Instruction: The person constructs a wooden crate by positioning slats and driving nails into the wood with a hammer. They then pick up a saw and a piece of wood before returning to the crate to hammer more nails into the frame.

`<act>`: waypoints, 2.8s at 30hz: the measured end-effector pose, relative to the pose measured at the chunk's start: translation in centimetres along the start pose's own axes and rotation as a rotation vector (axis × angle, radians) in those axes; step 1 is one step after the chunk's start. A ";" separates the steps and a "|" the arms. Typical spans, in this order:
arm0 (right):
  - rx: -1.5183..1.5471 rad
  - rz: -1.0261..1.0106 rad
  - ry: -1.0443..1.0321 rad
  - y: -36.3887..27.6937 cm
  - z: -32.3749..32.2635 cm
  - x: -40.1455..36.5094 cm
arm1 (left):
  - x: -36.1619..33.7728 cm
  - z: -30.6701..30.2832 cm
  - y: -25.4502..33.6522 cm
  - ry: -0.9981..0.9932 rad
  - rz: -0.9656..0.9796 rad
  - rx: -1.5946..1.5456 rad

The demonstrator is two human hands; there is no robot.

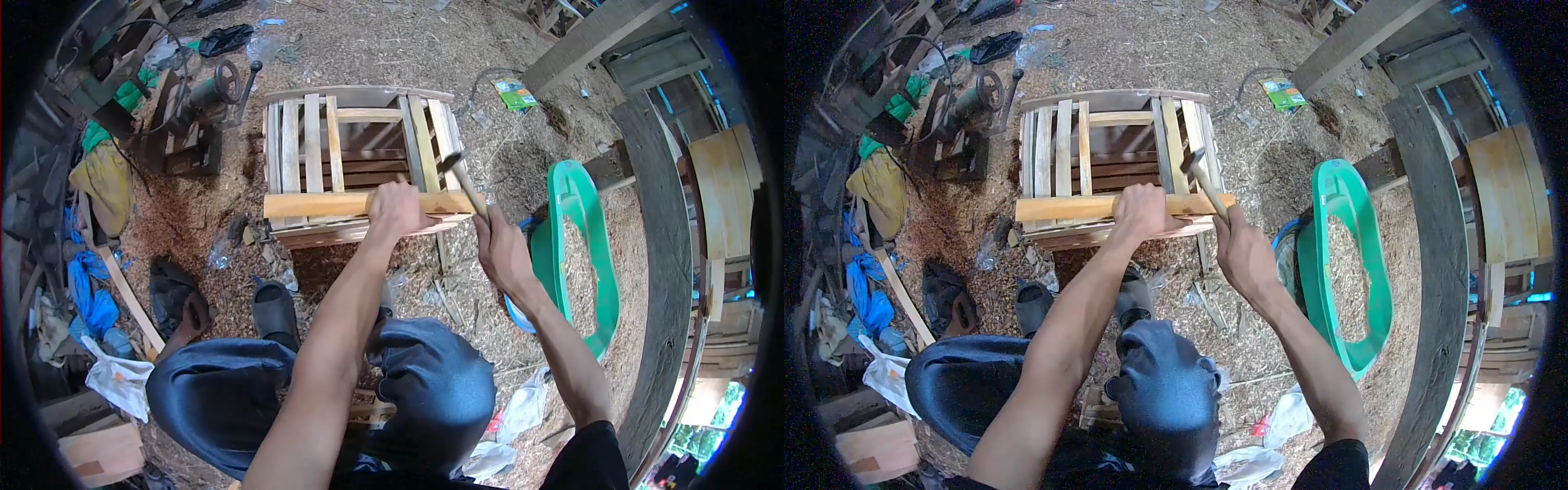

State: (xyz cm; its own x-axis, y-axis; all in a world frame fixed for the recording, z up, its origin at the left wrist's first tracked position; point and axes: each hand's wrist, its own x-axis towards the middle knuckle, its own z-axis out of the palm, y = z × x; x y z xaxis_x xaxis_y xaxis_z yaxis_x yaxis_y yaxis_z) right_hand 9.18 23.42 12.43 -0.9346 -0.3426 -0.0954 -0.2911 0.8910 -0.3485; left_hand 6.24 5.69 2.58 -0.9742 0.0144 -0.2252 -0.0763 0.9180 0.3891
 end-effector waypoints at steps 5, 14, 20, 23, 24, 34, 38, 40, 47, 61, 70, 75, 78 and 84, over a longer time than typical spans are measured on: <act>-0.092 0.005 -0.186 3.6 3.2 -0.7 | 0.1 0.1 0.3 -0.004 -0.004 0.022; 0.274 0.001 0.183 1.7 0.0 -0.7 | 0.0 -1.0 0.5 -0.057 -0.031 0.034; 0.339 -0.004 0.130 3.2 2.9 -2.5 | 0.0 -0.8 0.6 -0.070 -0.013 0.073; 0.289 0.044 0.052 3.0 4.5 -2.8 | 0.1 -1.1 0.5 -0.037 0.002 0.101; 0.336 0.045 0.064 2.8 5.1 -3.0 | -0.1 -1.0 0.5 -0.025 0.007 0.109; 0.165 0.139 -0.038 0.8 5.9 -4.9 | -0.2 -1.3 1.1 -0.088 -0.046 0.072; 0.187 0.105 -0.022 1.2 6.5 -5.1 | 0.4 -1.2 0.9 -0.121 -0.081 0.074; 0.197 0.145 -0.043 0.9 6.2 -5.1 | 0.2 -1.2 1.0 -0.119 -0.077 0.055; 0.260 0.198 -0.063 1.2 7.0 -5.5 | 0.1 -0.5 0.5 -0.046 -0.036 0.015; 0.645 0.237 -0.007 3.4 3.3 -4.4 | 0.5 -1.0 0.4 -0.122 -0.074 0.020; 0.360 0.280 -0.125 1.6 3.3 -3.9 | 0.1 -1.4 0.4 -0.157 -0.040 0.095; 0.316 0.232 -0.018 -0.3 3.3 -4.2 | 0.2 -0.3 -0.3 -0.016 0.040 0.051; 0.213 0.171 0.018 -1.0 3.1 -3.8 | 0.1 -0.9 -0.1 -0.081 0.027 0.024; 0.085 0.136 -0.057 0.7 4.3 -3.0 | 0.0 -1.1 -0.1 -0.059 0.020 0.035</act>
State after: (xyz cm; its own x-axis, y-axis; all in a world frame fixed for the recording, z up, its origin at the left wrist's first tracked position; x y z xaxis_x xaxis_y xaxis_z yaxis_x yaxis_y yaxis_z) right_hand 12.62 23.75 8.52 -0.9502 -0.2397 -0.1992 -0.1425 0.9025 -0.4065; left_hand 6.05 5.20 3.56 -0.9612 0.0549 -0.2704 -0.0489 0.9305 0.3629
